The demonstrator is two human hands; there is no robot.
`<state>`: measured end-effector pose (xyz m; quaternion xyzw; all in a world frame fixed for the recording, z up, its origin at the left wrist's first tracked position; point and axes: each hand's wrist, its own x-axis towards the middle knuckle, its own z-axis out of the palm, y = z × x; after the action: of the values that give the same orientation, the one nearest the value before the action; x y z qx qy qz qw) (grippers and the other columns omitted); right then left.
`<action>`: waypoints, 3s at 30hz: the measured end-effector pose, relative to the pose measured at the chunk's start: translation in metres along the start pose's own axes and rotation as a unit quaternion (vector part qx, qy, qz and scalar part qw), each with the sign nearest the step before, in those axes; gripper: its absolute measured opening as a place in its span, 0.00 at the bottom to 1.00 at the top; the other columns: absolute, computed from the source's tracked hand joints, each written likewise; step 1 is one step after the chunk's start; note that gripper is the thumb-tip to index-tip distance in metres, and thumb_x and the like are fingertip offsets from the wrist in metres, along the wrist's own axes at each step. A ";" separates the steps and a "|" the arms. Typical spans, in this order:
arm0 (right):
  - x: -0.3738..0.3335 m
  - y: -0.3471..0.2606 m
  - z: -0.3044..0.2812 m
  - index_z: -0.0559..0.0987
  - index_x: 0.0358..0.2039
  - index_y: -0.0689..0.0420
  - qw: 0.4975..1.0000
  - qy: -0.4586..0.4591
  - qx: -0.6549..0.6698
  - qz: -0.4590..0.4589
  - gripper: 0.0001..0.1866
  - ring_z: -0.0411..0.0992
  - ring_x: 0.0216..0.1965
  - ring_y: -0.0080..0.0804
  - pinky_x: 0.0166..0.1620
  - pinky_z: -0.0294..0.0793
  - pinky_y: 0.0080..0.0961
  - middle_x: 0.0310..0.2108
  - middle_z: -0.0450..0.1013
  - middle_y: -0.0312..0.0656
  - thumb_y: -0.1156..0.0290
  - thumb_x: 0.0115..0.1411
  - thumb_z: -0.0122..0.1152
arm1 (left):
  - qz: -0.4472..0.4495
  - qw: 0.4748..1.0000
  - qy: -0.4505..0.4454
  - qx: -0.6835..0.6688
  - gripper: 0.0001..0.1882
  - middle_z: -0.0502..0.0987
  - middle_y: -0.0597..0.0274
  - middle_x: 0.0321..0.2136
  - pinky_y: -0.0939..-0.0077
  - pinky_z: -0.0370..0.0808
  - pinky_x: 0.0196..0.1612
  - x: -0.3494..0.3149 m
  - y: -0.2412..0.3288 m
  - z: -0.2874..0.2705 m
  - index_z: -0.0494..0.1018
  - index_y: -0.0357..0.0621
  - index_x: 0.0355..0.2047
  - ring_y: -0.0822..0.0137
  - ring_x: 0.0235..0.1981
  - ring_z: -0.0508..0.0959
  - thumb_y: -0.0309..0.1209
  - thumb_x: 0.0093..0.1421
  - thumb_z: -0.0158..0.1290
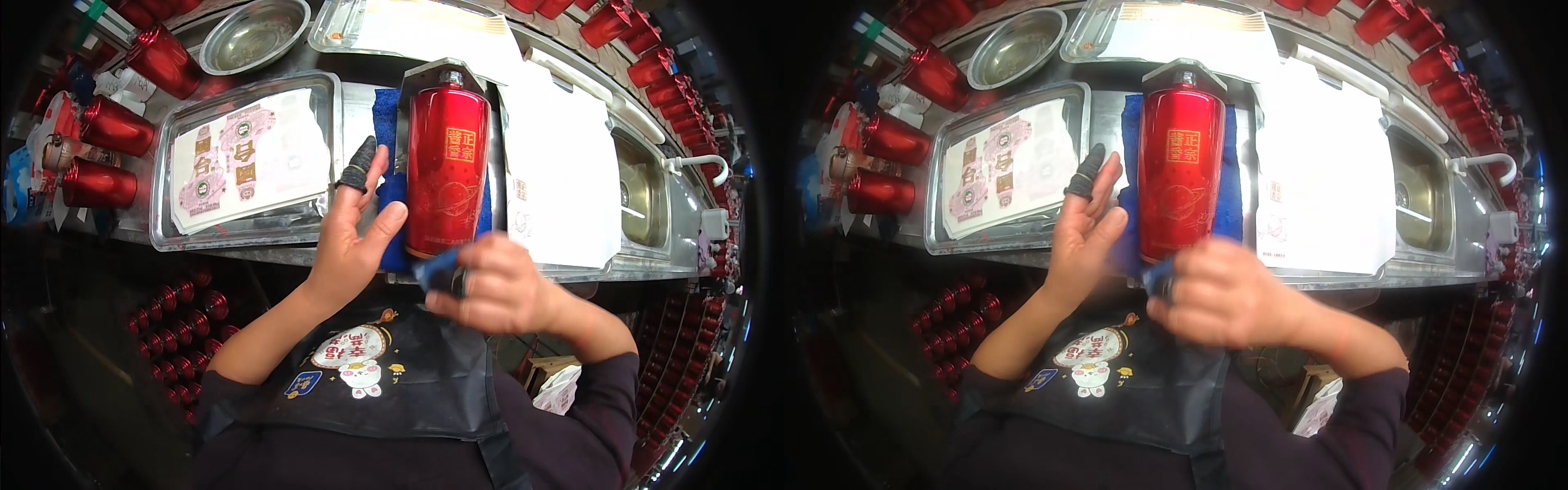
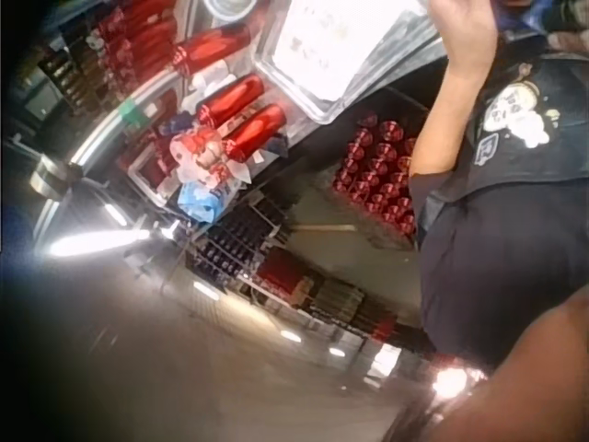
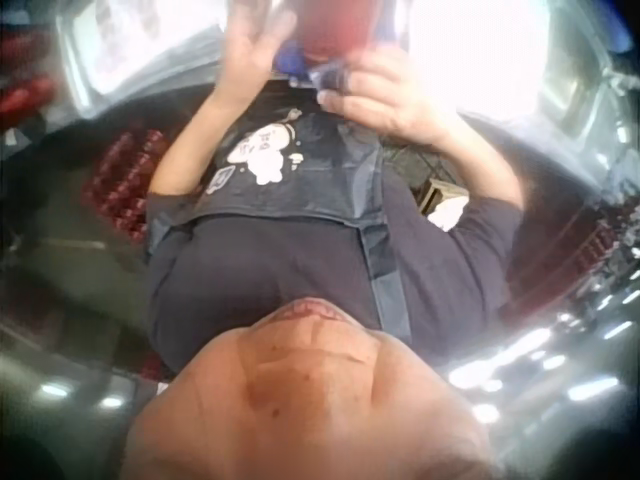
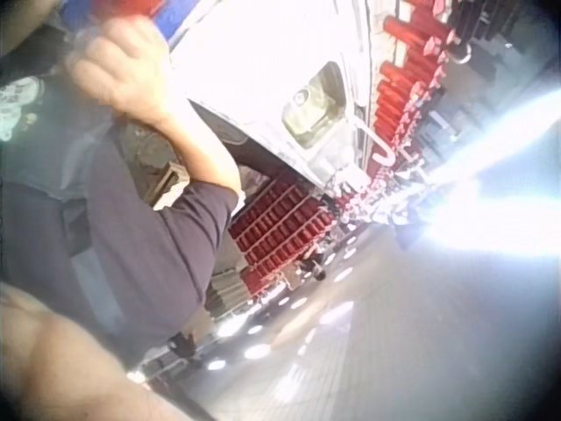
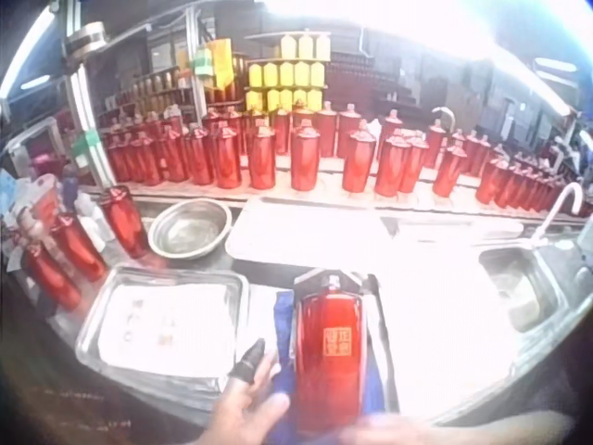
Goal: The person picks red cylindrical containers from a floor pallet, places them on a workbench, and applies printed labels to the sides. They smooth the labels with a cloth and use a small wooden stick to press the edges, then repeat the process on additional containers.
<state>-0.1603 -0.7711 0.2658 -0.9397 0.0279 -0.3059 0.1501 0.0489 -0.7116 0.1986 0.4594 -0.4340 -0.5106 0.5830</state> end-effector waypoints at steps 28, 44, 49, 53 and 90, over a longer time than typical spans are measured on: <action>-0.052 0.008 0.041 0.75 0.40 0.63 0.699 0.402 0.232 0.544 0.11 0.73 0.33 0.20 0.36 0.73 0.16 0.34 0.75 0.37 0.76 0.60 0.68 | 0.093 0.921 -0.075 0.371 0.61 0.61 0.43 0.67 0.65 0.66 0.65 0.000 0.002 0.015 0.40 0.36 0.73 0.56 0.65 0.68 0.30 0.49 0.72; -0.030 0.010 0.050 0.74 0.38 0.62 0.776 0.397 0.114 0.477 0.11 0.69 0.31 0.19 0.34 0.67 0.16 0.31 0.71 0.34 0.75 0.60 0.68 | 0.067 0.919 -0.087 0.378 0.59 0.55 0.39 0.69 0.54 0.54 0.70 0.001 -0.003 0.001 0.45 0.32 0.71 0.49 0.69 0.62 0.35 0.47 0.72; -0.018 -0.005 0.029 0.74 0.38 0.63 0.804 0.376 0.169 0.428 0.08 0.72 0.32 0.19 0.35 0.71 0.15 0.32 0.73 0.37 0.77 0.61 0.65 | 0.139 0.895 -0.066 0.420 0.58 0.57 0.44 0.69 0.43 0.37 0.72 0.001 -0.015 -0.002 0.46 0.36 0.72 0.49 0.69 0.62 0.40 0.48 0.69; -0.032 0.026 0.039 0.76 0.39 0.62 0.764 0.409 0.081 0.492 0.09 0.71 0.30 0.22 0.33 0.71 0.18 0.29 0.74 0.38 0.77 0.60 0.66 | 0.202 0.854 -0.068 0.474 0.58 0.61 0.49 0.69 0.36 0.36 0.70 0.005 0.011 0.015 0.49 0.36 0.71 0.51 0.68 0.63 0.36 0.44 0.69; 0.004 0.097 0.004 0.79 0.36 0.59 0.904 0.333 -0.018 0.269 0.08 0.75 0.26 0.28 0.32 0.75 0.24 0.29 0.77 0.42 0.77 0.56 0.68 | 0.195 0.879 -0.089 0.426 0.60 0.54 0.40 0.70 0.57 0.56 0.69 0.005 0.006 0.011 0.43 0.35 0.72 0.49 0.70 0.60 0.32 0.49 0.71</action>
<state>-0.1505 -0.8632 0.2357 -0.7427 0.3332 -0.5482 0.1921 0.0400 -0.7175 0.2071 0.5225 -0.7402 -0.1910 0.3777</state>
